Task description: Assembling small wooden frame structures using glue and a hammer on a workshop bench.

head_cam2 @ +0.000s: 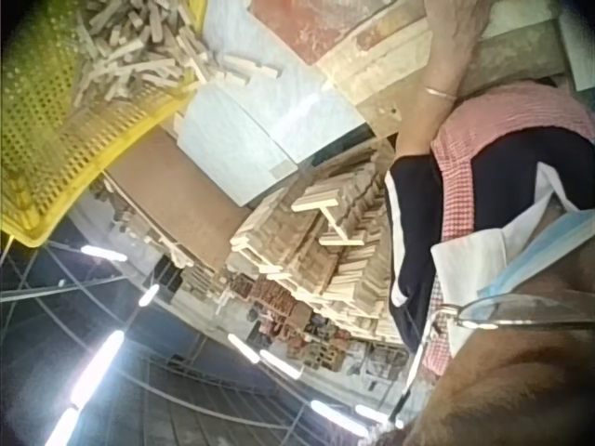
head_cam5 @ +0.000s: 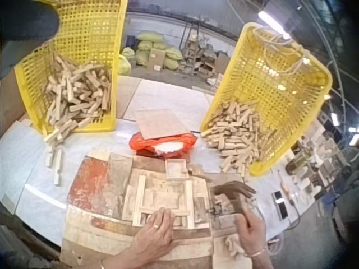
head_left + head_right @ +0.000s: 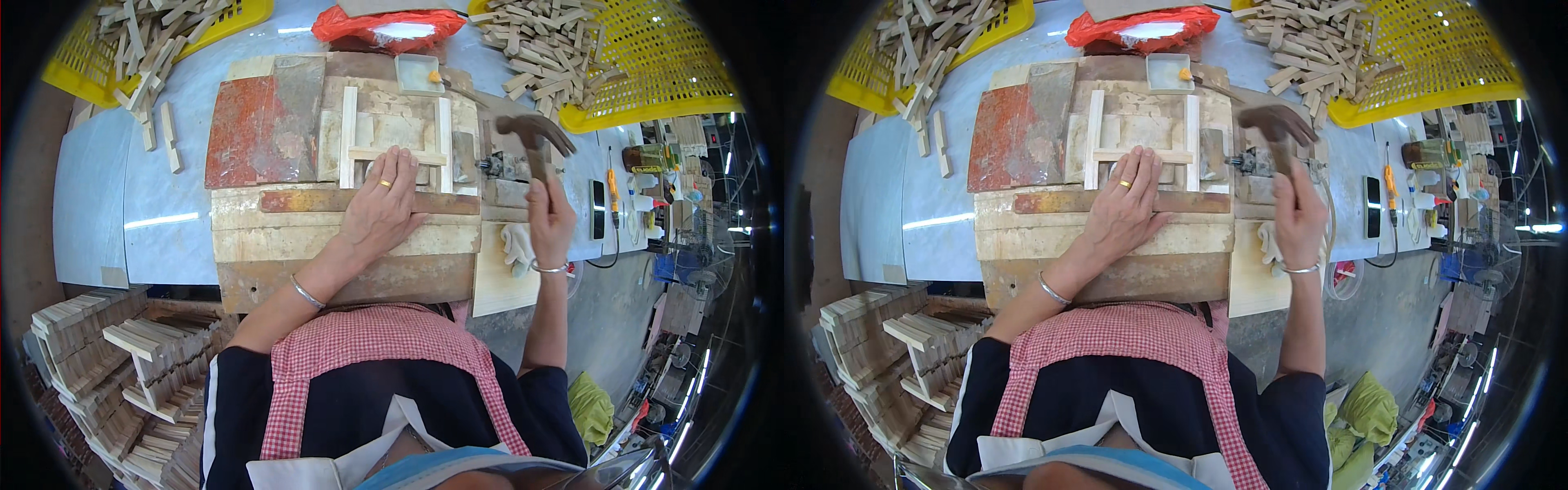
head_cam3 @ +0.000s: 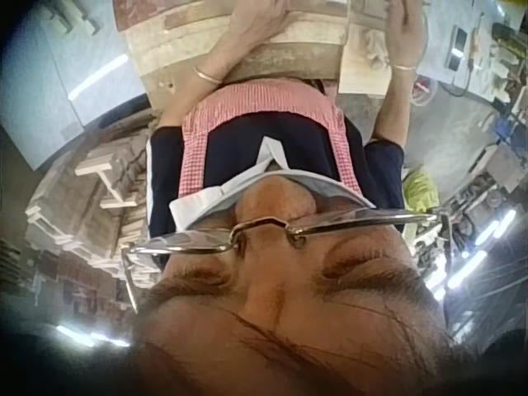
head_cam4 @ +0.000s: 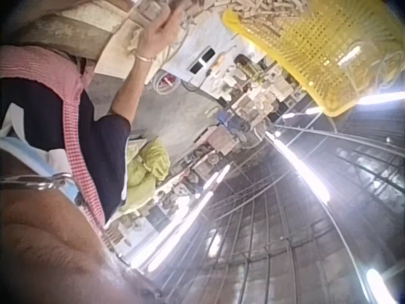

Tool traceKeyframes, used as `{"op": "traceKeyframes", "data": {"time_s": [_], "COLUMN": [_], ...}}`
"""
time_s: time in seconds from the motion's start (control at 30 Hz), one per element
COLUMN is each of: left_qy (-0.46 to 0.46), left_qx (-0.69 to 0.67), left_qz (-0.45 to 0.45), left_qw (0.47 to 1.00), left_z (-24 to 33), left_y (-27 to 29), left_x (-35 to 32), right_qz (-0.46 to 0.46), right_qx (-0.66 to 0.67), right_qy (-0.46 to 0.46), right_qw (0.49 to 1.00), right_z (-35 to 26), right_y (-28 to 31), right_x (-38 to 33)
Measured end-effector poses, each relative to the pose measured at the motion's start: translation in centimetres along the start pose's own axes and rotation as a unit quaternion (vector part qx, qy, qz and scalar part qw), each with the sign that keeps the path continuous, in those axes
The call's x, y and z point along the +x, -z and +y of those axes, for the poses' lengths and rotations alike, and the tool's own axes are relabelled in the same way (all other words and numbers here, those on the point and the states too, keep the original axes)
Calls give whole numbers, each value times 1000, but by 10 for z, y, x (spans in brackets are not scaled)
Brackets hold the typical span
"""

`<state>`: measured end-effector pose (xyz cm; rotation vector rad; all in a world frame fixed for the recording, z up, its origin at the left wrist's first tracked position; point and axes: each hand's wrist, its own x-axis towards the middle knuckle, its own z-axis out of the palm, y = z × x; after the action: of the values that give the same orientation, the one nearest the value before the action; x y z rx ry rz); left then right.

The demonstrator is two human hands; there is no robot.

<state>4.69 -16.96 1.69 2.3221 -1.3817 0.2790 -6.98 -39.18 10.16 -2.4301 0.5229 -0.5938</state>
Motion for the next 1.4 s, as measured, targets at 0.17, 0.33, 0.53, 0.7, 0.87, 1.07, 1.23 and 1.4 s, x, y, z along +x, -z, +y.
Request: {"op": "traceKeyframes", "data": {"time_s": [0.17,0.33,0.53,0.7,0.87,1.07,1.23,1.4], "left_qy": [-9,-13,49,151,401,467,540,553], "left_qx": [-33,13,-61,-5,130,295,229,195], "left_qz": [57,83,97,177,163,69,37,15], "left_qw": [998,996,992,972,892,831,809,810], "left_z": [-10,-35,-24,-56,-61,-56,-55,-55], "left_y": [15,-31,20,122,204,246,240,253], "left_x": [6,34,32,-60,-210,-346,-384,-382], "right_qz": [81,107,105,62,-13,-19,-8,-29], "right_qx": [-81,-139,-172,-196,-209,-221,-223,-236], "right_qy": [-22,-58,-135,-142,-216,-176,-156,-158], "right_qw": [993,983,970,968,954,959,962,958], "right_z": [100,219,299,341,380,355,324,287], "right_y": [52,102,99,92,90,93,88,97], "right_x": [-24,-52,-48,-33,-14,-4,-6,-8]}}
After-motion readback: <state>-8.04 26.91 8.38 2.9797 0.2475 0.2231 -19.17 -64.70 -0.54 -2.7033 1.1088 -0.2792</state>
